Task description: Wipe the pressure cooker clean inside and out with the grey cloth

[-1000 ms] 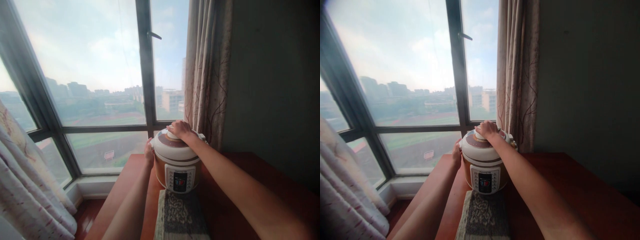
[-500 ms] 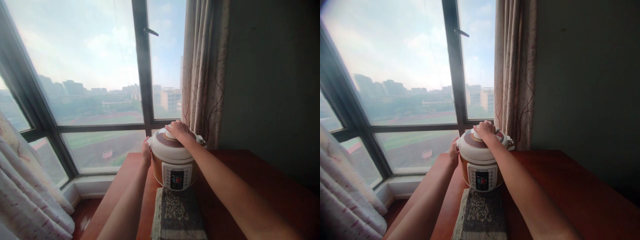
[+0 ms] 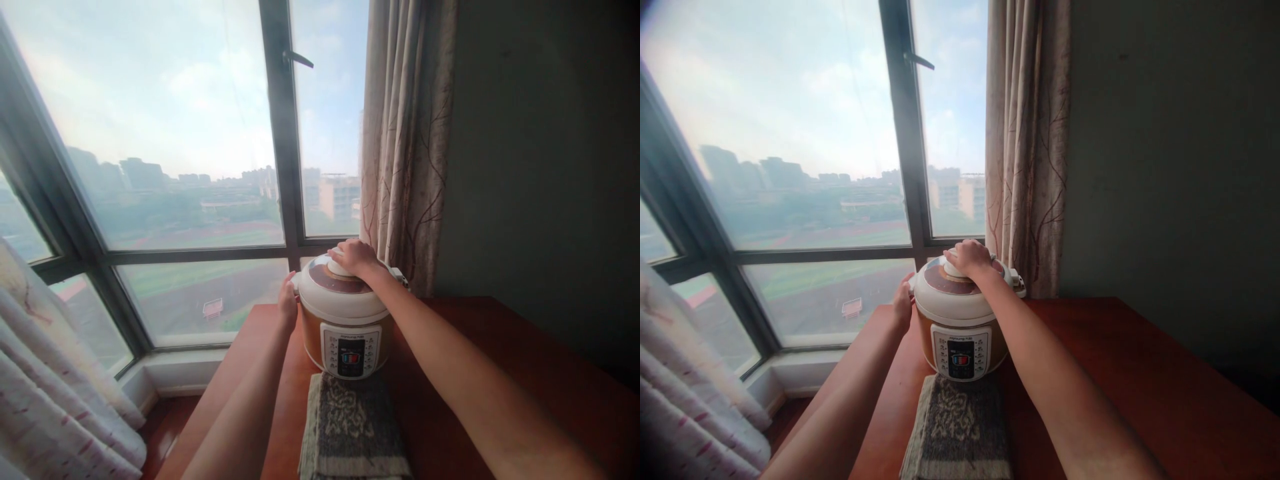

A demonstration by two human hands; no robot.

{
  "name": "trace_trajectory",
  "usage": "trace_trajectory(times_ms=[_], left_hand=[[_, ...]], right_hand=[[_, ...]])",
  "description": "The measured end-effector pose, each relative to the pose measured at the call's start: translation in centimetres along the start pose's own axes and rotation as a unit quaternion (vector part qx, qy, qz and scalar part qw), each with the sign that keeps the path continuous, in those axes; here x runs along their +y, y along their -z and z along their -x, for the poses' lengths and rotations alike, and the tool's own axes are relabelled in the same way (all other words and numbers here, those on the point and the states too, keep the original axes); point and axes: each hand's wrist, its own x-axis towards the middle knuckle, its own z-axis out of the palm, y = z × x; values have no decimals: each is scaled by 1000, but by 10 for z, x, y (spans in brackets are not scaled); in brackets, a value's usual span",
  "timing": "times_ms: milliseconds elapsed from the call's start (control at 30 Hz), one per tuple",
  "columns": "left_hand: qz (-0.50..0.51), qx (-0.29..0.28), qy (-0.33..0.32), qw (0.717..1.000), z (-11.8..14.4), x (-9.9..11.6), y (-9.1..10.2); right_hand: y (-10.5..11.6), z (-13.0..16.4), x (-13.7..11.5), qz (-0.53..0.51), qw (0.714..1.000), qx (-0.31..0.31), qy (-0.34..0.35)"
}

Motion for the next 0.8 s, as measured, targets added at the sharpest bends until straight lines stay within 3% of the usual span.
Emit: trace_trajectory(times_ms=[200, 367, 567, 800], left_hand=[[-12, -8, 7, 1000, 1, 2, 0], [-26, -12, 13, 1000, 3, 4, 2], [-36, -22, 33, 999, 2, 5, 5], [-36, -35, 50, 997, 7, 7, 3]], right_hand=[[-8, -3, -2, -55, 998, 31, -27], [-12, 4, 9, -161, 983, 78, -33], [-16, 41, 62, -251, 950, 166, -86], [-48, 108, 134, -305, 889, 244, -239]])
